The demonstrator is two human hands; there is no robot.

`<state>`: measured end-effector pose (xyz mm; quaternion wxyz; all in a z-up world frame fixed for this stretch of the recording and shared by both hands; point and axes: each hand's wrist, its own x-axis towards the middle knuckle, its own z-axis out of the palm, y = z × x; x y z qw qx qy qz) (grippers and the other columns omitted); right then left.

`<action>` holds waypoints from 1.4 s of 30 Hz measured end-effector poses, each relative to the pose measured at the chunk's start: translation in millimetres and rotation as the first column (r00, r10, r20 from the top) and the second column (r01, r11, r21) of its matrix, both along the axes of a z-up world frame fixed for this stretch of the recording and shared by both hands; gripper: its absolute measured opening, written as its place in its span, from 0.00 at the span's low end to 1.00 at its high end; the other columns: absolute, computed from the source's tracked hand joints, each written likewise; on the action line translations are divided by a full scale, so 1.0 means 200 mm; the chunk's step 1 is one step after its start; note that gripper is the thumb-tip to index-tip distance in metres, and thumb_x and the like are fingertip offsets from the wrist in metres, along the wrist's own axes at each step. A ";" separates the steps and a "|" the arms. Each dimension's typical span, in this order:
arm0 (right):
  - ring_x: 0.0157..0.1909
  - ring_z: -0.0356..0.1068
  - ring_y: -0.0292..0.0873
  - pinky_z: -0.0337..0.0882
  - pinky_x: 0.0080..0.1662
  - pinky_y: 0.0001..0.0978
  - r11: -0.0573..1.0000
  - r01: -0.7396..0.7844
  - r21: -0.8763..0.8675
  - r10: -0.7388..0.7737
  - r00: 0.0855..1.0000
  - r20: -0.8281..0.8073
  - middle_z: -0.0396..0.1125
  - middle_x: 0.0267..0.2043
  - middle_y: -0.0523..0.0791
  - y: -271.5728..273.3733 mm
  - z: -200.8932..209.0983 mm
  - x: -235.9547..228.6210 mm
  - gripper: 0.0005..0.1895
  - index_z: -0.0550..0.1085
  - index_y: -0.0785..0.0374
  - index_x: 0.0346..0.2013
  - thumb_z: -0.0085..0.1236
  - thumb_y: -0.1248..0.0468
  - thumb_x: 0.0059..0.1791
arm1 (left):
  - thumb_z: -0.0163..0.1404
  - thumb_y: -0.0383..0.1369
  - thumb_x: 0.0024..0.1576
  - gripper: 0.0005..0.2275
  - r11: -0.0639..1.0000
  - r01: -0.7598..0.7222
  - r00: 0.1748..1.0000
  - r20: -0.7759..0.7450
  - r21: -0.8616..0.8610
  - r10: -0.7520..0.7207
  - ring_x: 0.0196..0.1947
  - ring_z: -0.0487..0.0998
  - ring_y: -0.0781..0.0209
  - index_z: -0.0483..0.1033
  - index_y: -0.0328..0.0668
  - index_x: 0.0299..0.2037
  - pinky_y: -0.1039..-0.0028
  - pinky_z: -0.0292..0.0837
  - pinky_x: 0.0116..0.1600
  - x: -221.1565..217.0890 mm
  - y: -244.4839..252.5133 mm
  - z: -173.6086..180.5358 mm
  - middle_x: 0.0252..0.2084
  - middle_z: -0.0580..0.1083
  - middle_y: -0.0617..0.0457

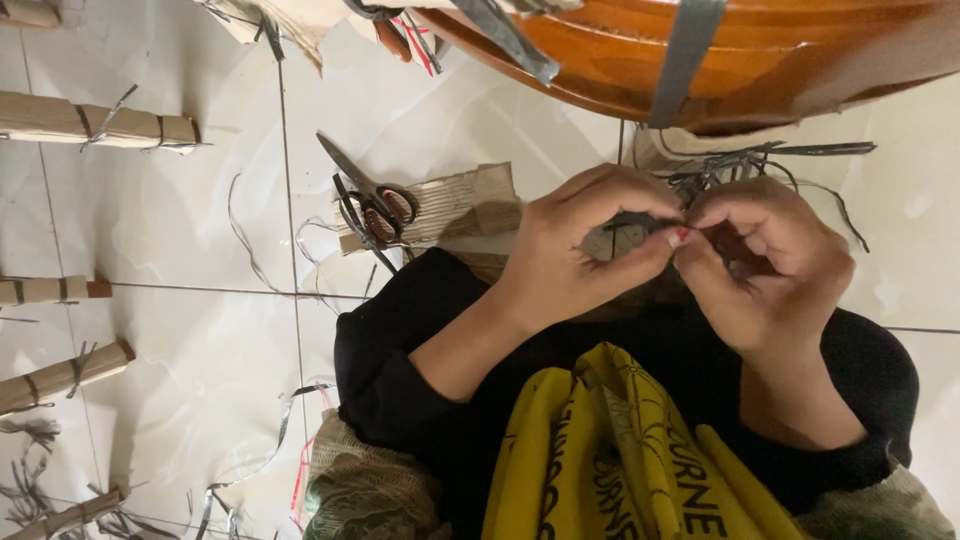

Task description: The person weaves dark flexible strips together and ties them around a wooden post or chair leg.

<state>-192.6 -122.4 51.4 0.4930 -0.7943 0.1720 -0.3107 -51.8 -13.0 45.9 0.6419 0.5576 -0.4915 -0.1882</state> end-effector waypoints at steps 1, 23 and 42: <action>0.39 0.68 0.46 0.67 0.45 0.32 1.000 -0.001 0.000 0.001 1.000 0.000 0.67 0.39 0.54 0.01 0.01 0.00 0.06 0.72 0.75 0.37 0.56 0.85 0.54 | 0.56 0.26 0.63 0.06 1.000 -0.001 1.000 0.000 0.000 0.001 0.47 0.81 0.58 0.74 0.40 0.47 0.70 0.80 0.58 0.00 0.01 0.00 0.45 0.77 0.51; 0.33 0.76 0.48 0.82 0.40 0.31 0.974 -0.102 0.204 0.078 0.989 0.124 0.68 0.39 0.59 0.02 0.01 -0.04 0.15 0.64 0.79 0.47 0.60 0.81 0.50 | 0.53 0.28 0.66 0.04 0.998 0.031 0.999 -0.040 -0.061 -0.034 0.45 0.83 0.61 0.76 0.44 0.48 0.73 0.83 0.56 -0.01 0.01 -0.07 0.44 0.78 0.54; 0.36 0.73 0.48 0.74 0.45 0.36 0.990 -0.098 -0.104 0.109 0.988 0.108 0.70 0.34 0.56 -0.01 0.07 -0.04 0.05 0.71 0.76 0.40 0.59 0.75 0.53 | 0.51 0.26 0.67 0.04 0.994 0.041 0.993 0.117 -0.101 -0.029 0.44 0.83 0.57 0.74 0.42 0.50 0.70 0.83 0.54 0.00 0.01 -0.07 0.45 0.77 0.52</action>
